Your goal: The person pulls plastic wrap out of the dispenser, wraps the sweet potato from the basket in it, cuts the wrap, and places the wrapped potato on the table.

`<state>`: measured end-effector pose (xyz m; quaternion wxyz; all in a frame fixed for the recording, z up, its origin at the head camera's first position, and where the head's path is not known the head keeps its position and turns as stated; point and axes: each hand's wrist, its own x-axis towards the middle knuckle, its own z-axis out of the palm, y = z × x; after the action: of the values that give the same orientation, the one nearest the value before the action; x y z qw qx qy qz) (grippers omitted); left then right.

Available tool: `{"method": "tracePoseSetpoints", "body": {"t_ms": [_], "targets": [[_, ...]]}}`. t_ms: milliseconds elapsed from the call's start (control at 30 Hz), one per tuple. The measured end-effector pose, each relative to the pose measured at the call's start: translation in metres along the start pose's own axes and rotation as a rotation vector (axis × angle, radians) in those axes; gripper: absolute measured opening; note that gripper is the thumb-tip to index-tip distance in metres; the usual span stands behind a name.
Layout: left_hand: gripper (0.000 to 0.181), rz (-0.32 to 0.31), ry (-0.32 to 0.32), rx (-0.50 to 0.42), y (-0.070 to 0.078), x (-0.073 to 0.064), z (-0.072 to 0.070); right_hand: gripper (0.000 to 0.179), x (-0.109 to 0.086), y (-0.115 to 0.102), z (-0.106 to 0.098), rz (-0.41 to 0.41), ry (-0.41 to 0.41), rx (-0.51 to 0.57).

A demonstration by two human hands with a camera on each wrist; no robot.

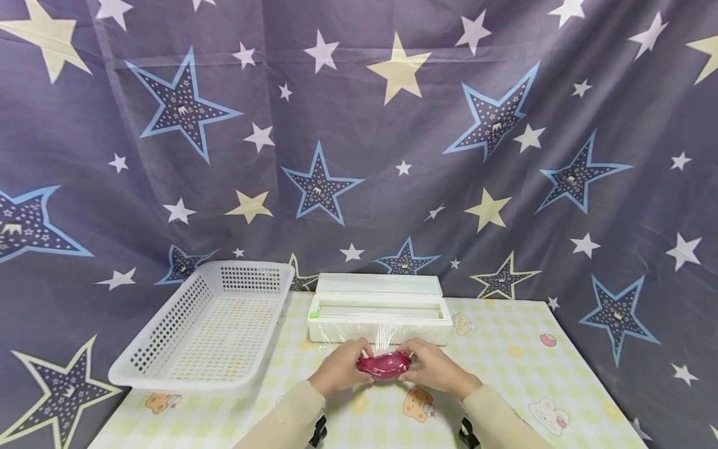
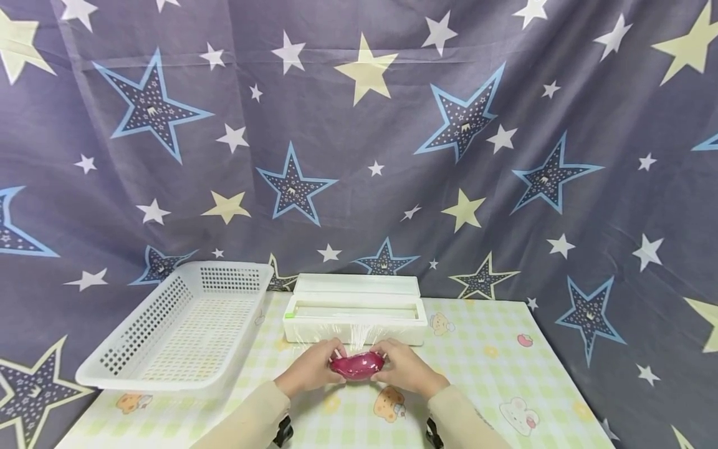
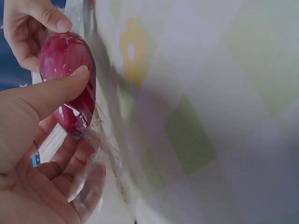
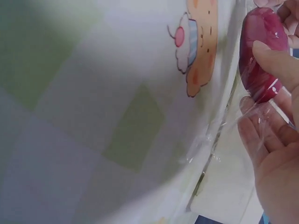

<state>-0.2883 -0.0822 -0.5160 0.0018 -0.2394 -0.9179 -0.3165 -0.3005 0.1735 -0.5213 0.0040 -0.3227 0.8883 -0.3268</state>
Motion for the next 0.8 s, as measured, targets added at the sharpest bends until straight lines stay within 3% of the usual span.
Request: {"method": "tracePoseSetpoints", "body": {"t_ms": [233, 633, 800], "targets": [[0.044, 0.034, -0.01, -0.012, -0.0009, -0.0002, 0.0019, 0.049, -0.0021, -0.0016, -0.0031, 0.004, -0.012, 0.004], [0.039, 0.008, -0.077, -0.022, 0.0012, -0.004, 0.0017, 0.045, -0.0025, 0.0011, -0.0017, -0.014, -0.021, -0.024], [0.038, 0.025, -0.088, -0.03, 0.0, -0.003, 0.0005, 0.042, -0.0022, 0.0025, -0.001, 0.017, -0.049, -0.017]]}}
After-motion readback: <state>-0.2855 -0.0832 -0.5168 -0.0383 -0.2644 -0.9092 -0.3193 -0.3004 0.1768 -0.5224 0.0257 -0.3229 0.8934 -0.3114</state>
